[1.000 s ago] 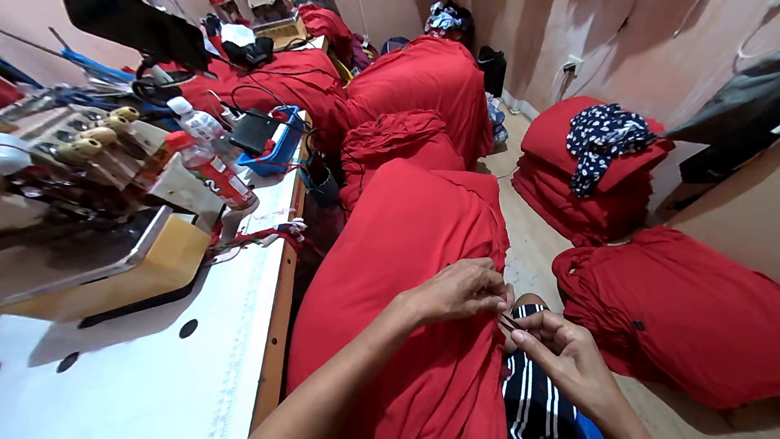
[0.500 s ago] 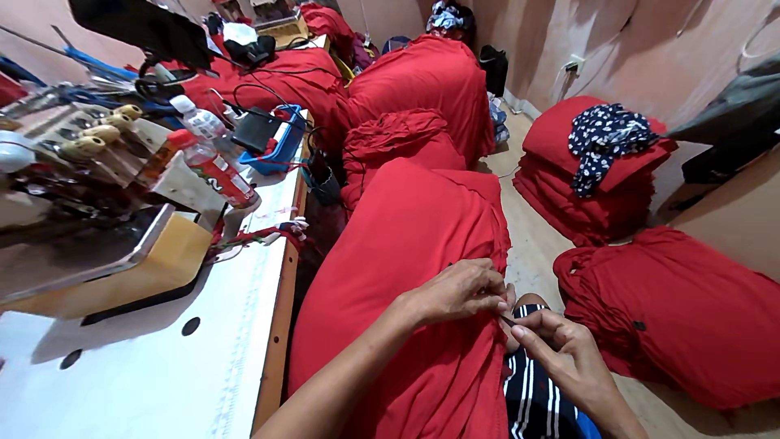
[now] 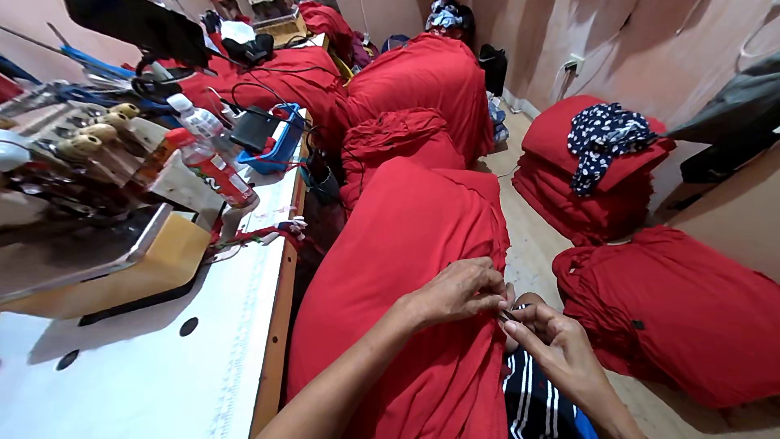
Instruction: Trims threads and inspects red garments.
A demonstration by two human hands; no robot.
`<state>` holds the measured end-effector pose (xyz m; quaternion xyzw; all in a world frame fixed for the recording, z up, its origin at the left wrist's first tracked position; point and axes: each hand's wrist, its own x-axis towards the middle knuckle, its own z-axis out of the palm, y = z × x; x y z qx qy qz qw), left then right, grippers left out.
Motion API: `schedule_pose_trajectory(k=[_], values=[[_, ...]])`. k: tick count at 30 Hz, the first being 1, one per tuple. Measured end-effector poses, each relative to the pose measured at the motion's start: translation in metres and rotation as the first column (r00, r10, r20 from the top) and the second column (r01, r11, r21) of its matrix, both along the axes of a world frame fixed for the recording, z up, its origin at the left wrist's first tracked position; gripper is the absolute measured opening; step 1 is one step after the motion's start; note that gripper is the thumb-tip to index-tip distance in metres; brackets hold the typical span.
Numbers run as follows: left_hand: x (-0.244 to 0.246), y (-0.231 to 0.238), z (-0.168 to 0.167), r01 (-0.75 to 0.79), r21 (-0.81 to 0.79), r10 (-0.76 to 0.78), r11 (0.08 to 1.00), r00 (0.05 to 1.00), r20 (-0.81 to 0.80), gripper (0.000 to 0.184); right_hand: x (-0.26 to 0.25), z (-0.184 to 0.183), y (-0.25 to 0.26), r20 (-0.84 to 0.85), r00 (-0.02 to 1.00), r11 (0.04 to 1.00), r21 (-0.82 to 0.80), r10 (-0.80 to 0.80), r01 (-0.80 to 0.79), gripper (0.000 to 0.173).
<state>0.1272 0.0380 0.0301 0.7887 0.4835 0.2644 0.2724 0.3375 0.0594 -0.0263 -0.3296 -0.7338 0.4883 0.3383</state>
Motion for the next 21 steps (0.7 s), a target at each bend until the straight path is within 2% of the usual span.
schedule_pose_trajectory(k=[4,7,12,17,21], values=[[0.002,0.0,0.0,0.001,-0.001,-0.001,1.0,1.0,-0.003,0.021,-0.005,0.003,-0.001,-0.014,0.999,0.999,0.03,0.043,-0.043,0.017],[0.003,0.0,0.0,-0.005,-0.001,0.005,1.0,1.0,0.001,0.021,-0.004,0.003,0.0,0.04,0.998,0.998,0.051,0.045,-0.047,0.018],[-0.002,-0.003,0.002,-0.087,0.022,0.086,0.996,0.996,0.037,0.022,0.007,-0.005,0.003,0.027,1.0,1.0,0.014,0.01,-0.011,0.019],[-0.018,-0.003,0.005,-0.302,0.163,0.285,0.939,0.951,0.118,0.017,0.02,-0.001,0.007,0.044,0.996,0.995,-0.055,-0.077,0.08,0.021],[-0.025,0.006,0.02,-0.512,0.155,0.472,0.845,0.85,0.235,0.016,0.033,-0.004,0.014,0.003,0.984,0.981,-0.078,-0.178,0.178,0.018]])
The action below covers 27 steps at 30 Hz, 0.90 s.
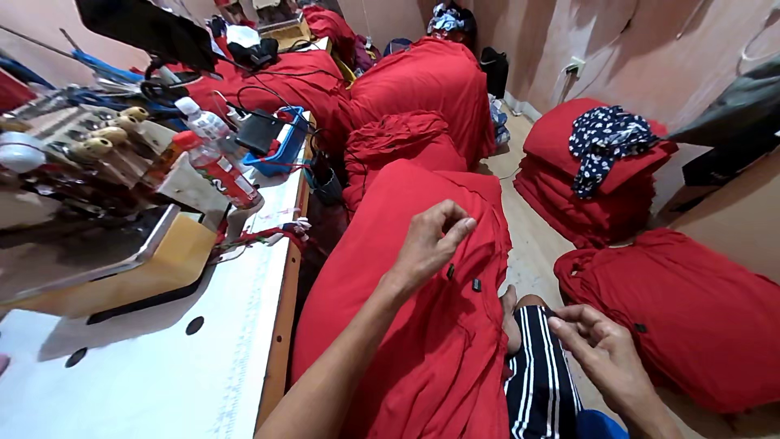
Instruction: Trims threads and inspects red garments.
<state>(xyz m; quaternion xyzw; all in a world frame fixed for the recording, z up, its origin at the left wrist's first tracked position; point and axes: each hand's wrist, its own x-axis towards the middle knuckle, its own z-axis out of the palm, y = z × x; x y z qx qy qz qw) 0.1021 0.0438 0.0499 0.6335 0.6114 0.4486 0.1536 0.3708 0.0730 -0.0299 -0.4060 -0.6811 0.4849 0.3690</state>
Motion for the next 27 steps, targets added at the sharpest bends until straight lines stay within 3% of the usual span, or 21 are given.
schedule_pose_trajectory(k=[3,5,7,12,16,18,21,27], values=[[0.019,0.009,0.001,0.088,-0.129,-0.092,0.988,0.996,-0.023,0.021,0.012,-0.005,0.004,-0.015,0.998,0.997,-0.03,-0.068,0.067,0.016],[0.036,0.015,-0.001,0.272,-0.344,-0.294,0.899,0.956,-0.013,0.035,0.016,-0.009,0.004,-0.022,0.995,0.994,-0.052,-0.096,0.095,0.015],[0.047,0.019,-0.009,0.389,-0.449,-0.458,0.805,0.887,-0.053,0.043,0.018,-0.012,0.002,-0.022,0.994,0.991,-0.08,-0.108,0.106,0.016],[0.045,0.017,-0.015,0.244,-0.641,-0.567,0.728,0.739,-0.363,0.031,0.015,-0.01,-0.002,-0.044,0.998,0.981,-0.191,-0.047,0.038,0.012],[0.034,0.012,-0.03,0.302,-0.563,-0.557,0.769,0.75,-0.357,0.019,0.001,-0.007,-0.003,-0.119,0.99,0.965,-0.244,0.073,-0.101,0.023],[0.029,0.01,-0.035,0.386,-0.457,-0.547,0.801,0.781,-0.3,0.017,-0.007,-0.006,-0.001,-0.165,0.977,0.956,-0.24,0.132,-0.169,0.032],[0.02,0.006,-0.036,0.476,-0.266,-0.527,0.839,0.831,-0.176,0.019,-0.023,-0.005,0.004,-0.235,0.949,0.939,-0.22,0.211,-0.263,0.028],[-0.008,-0.007,-0.021,0.425,-0.224,-0.432,0.877,0.902,0.019,0.026,-0.063,0.021,0.009,-0.28,0.875,0.859,-0.226,0.395,-0.46,0.039]])
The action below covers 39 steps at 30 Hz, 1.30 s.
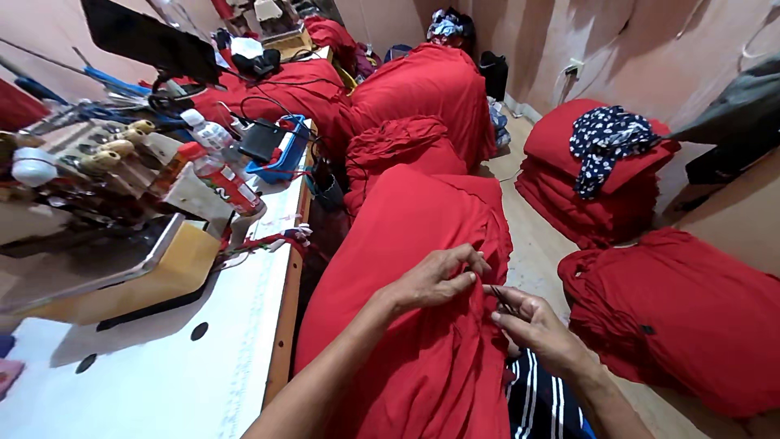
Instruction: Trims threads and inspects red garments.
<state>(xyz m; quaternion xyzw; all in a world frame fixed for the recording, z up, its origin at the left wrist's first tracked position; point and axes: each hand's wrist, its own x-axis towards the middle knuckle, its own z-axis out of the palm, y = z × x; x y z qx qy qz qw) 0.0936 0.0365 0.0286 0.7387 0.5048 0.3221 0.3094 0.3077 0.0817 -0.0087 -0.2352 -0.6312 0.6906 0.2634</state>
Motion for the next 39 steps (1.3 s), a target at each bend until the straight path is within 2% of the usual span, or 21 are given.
schedule_pose_trajectory(k=[2,4,7,9,14,17,20,26,28,30,34,39], values=[[-0.009,-0.004,0.0,-0.013,0.005,0.013,1.0,1.0,0.011,0.025,-0.009,-0.005,0.003,-0.044,0.992,0.993,0.021,0.118,-0.117,0.046],[-0.015,-0.007,0.001,-0.022,0.0,0.022,1.0,1.0,0.015,0.025,-0.017,-0.008,0.004,-0.079,0.981,0.984,-0.005,0.179,-0.18,0.044],[-0.02,-0.01,0.002,-0.044,-0.011,0.044,0.999,0.997,0.066,0.024,-0.024,-0.01,0.005,-0.095,0.976,0.973,-0.106,0.197,-0.207,0.022],[-0.024,-0.012,0.001,-0.07,-0.018,0.071,0.997,0.993,0.089,0.022,-0.023,-0.013,0.004,-0.108,0.968,0.965,-0.111,0.226,-0.238,0.017],[-0.032,-0.017,0.0,-0.107,-0.038,0.111,0.994,0.985,0.134,0.022,-0.013,-0.015,0.0,-0.179,0.948,0.945,-0.15,0.263,-0.291,0.02],[-0.033,-0.02,0.002,-0.112,-0.048,0.119,0.993,0.979,0.163,0.02,-0.01,-0.014,-0.006,-0.143,0.939,0.945,-0.059,0.312,-0.323,0.022],[-0.036,-0.024,0.004,-0.13,-0.07,0.139,0.989,0.98,0.145,0.02,-0.011,-0.008,-0.015,-0.081,0.97,0.974,0.006,0.228,-0.228,0.009],[-0.046,-0.04,0.002,-0.182,-0.124,0.186,0.975,0.982,0.019,0.021,0.006,-0.002,-0.02,-0.07,0.997,0.996,0.084,0.025,-0.02,0.011],[-0.042,-0.042,0.003,-0.184,-0.152,0.187,0.971,0.982,0.009,0.021,0.007,0.004,-0.021,-0.03,0.999,0.999,0.037,-0.03,0.031,0.01],[-0.041,-0.041,0.002,-0.183,-0.166,0.188,0.969,0.982,0.013,0.023,0.005,0.002,-0.021,-0.031,0.998,0.998,0.038,-0.048,0.049,0.01],[-0.04,-0.038,0.002,-0.155,-0.148,0.157,0.977,0.988,0.0,0.029,0.005,-0.007,-0.018,-0.041,0.998,0.984,0.167,-0.053,0.06,0.009],[-0.035,-0.04,0.004,-0.095,-0.177,0.117,0.98,0.986,0.117,0.028,0.007,-0.002,-0.017,0.008,0.999,0.997,0.074,-0.039,0.038,0.012]])
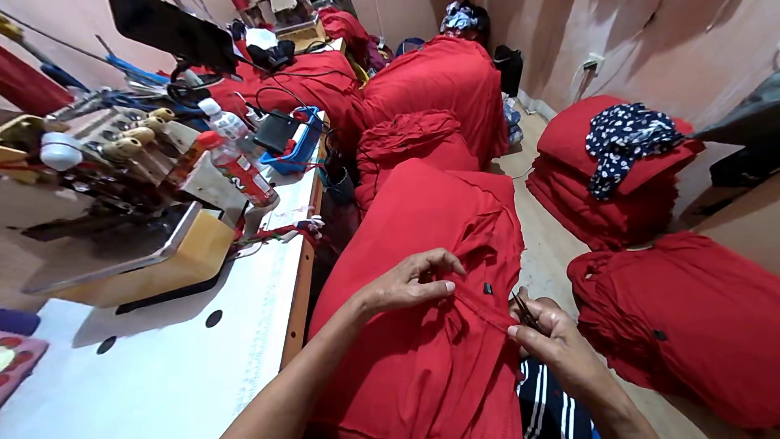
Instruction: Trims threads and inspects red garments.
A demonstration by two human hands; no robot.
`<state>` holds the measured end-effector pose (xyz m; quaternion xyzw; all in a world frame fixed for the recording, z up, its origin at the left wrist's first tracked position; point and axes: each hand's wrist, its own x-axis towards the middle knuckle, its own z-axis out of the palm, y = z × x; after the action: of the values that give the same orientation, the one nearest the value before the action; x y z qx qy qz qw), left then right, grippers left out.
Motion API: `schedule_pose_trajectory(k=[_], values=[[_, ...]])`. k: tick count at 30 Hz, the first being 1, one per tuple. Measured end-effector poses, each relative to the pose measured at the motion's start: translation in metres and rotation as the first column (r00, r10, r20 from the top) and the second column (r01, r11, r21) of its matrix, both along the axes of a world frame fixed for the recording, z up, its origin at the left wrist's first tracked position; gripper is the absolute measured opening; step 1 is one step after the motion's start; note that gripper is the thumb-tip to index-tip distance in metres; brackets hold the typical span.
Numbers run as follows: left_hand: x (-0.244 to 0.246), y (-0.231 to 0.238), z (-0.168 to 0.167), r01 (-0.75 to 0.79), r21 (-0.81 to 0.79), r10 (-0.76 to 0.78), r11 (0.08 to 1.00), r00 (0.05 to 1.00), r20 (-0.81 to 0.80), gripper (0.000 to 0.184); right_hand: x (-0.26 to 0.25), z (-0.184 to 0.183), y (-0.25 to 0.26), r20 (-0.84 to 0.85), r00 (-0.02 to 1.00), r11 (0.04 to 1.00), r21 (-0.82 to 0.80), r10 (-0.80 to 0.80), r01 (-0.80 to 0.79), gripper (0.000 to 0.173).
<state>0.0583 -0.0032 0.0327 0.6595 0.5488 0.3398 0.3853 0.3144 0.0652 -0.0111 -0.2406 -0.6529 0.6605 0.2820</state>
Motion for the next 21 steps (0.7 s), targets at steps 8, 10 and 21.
schedule_pose_trajectory(k=[8,10,21], values=[[0.007,-0.003,-0.001,0.165,-0.136,-0.189,0.977,0.963,-0.194,0.038,0.0,-0.007,0.0,0.02,1.0,0.986,-0.164,0.02,-0.017,0.013],[0.008,-0.004,-0.003,0.124,-0.057,-0.133,0.991,0.974,-0.184,0.029,0.001,-0.007,0.0,0.012,1.0,0.987,-0.161,0.026,-0.023,0.013],[0.042,0.007,-0.016,0.216,0.193,-0.186,0.957,0.969,-0.162,0.036,0.003,0.003,-0.009,-0.086,0.993,0.948,0.313,0.081,-0.05,0.013]])
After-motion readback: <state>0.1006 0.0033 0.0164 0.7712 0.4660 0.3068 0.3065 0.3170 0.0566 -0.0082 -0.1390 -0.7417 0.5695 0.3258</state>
